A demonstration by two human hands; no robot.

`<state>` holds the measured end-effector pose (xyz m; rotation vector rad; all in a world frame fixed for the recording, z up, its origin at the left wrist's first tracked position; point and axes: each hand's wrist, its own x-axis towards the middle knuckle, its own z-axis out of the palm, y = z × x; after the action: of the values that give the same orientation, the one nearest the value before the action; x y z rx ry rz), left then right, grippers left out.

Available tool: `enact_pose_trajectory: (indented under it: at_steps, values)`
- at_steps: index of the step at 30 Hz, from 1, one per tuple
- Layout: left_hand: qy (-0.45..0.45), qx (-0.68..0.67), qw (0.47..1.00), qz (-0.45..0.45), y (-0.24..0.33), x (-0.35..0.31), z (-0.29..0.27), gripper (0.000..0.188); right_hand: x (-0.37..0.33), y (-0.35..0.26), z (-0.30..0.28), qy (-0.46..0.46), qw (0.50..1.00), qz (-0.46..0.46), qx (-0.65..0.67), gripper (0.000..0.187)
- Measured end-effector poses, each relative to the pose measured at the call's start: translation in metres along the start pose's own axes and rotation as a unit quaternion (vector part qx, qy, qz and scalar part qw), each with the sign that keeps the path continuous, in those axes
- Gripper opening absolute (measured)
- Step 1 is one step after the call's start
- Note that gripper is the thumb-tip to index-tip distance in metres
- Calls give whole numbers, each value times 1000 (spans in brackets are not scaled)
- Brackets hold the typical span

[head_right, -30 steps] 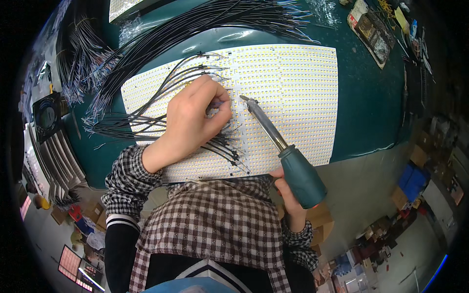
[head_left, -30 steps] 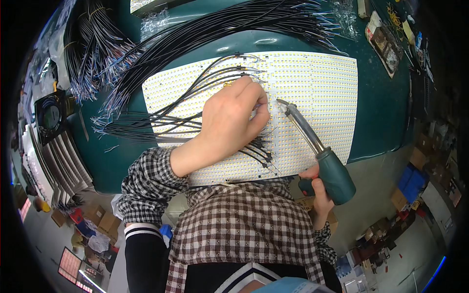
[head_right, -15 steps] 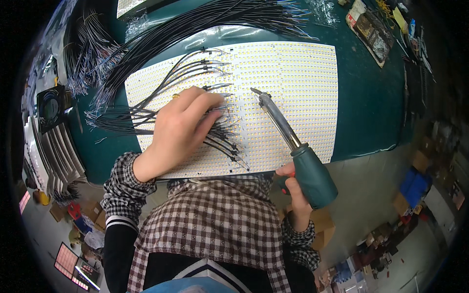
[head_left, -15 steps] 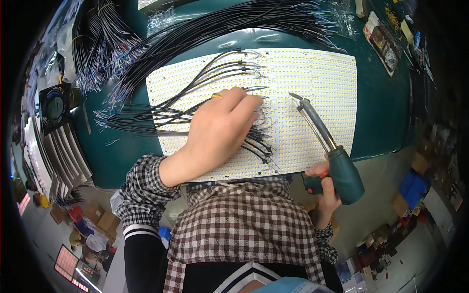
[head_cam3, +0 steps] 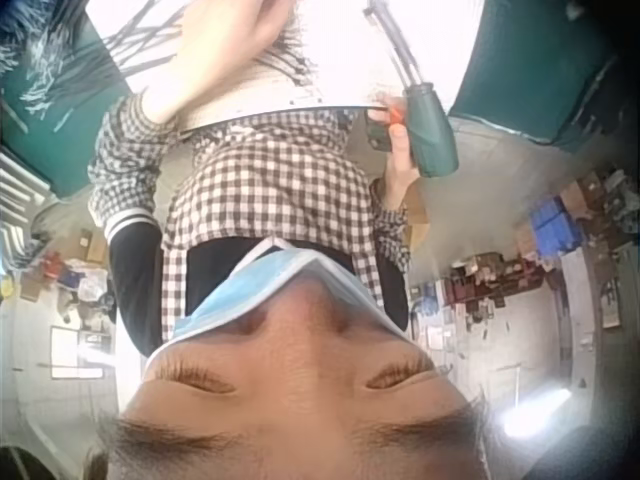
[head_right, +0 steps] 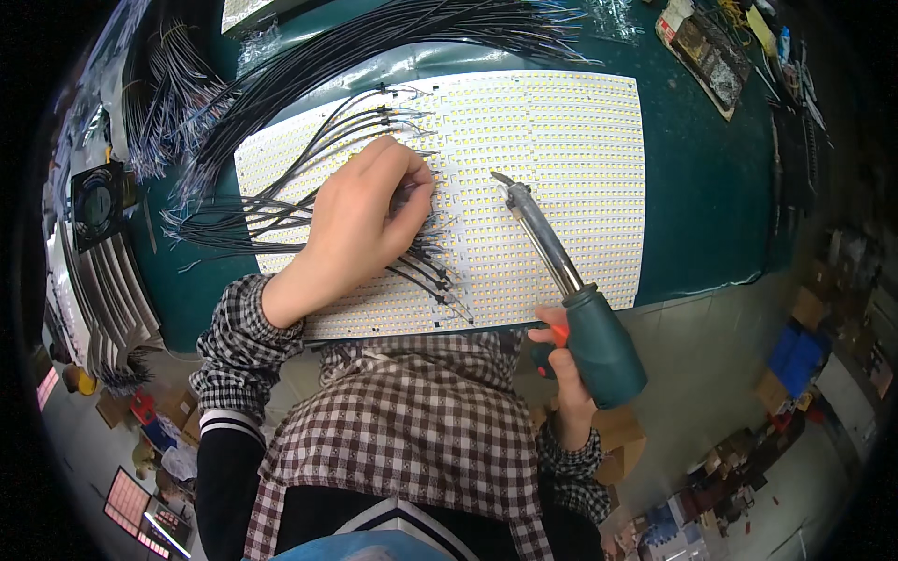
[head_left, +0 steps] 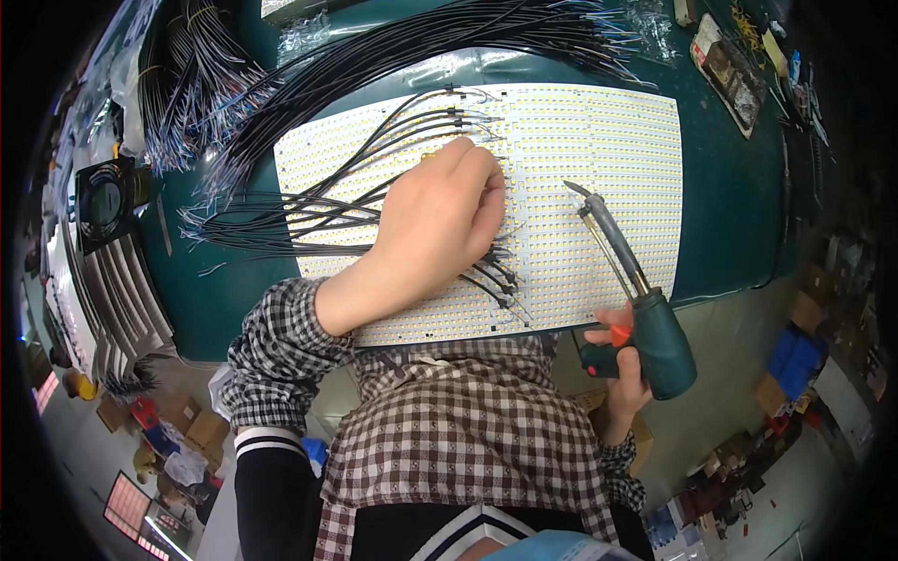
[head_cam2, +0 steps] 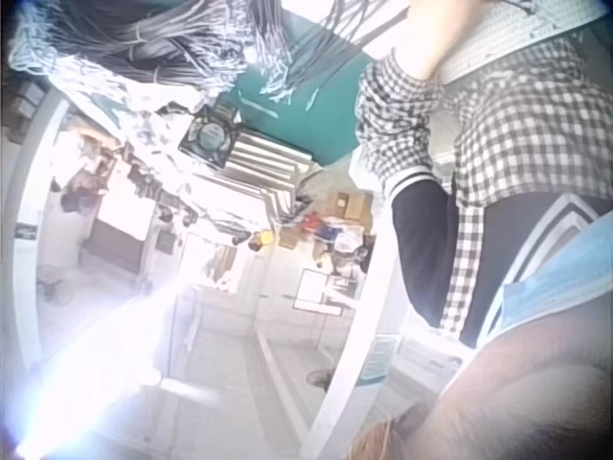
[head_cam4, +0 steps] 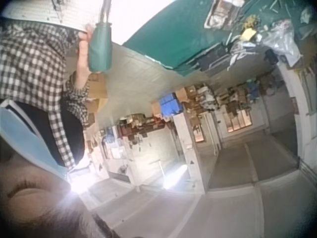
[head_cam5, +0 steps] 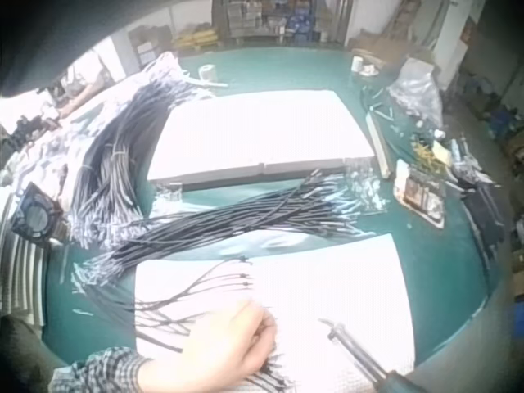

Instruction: The person solders black wires to a large LED panel using a soldering iron. They repeatedly pick up wires, align them on the panel, and apply heat to secure connections. The person occasionally moves the panel and organizes the wires during the process.

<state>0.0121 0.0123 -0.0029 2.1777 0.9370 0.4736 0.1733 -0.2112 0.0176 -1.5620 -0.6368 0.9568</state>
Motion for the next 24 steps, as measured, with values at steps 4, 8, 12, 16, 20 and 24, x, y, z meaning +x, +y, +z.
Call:
enact_pose_trajectory:
  at_steps: [4, 8, 12, 16, 20, 24]
  values:
    - [-4, -48, 999, -24, -4, 2, 0, 8, -2, -2, 2, -2, 1000, 14, 20, 54]
    - [-7, -15, 1000, -16, -4, 1, 2, 8, -2, -2, 4, -11, 999, 19, 29, 53]
    - [-10, -16, 1000, -13, -4, 3, 0, 8, -4, -3, 3, -34, 998, 32, 35, 50]
    - [-4, -20, 1000, -7, -4, 2, 2, 8, -5, -3, 3, -42, 998, 34, 45, 45]
    - [2, -30, 1000, -9, -3, 0, 3, 11, -5, -5, 5, -44, 998, 31, -18, 47]
    - [12, -31, 999, 8, -5, -1, 5, 12, -6, -2, 4, -59, 997, 25, -30, 41]
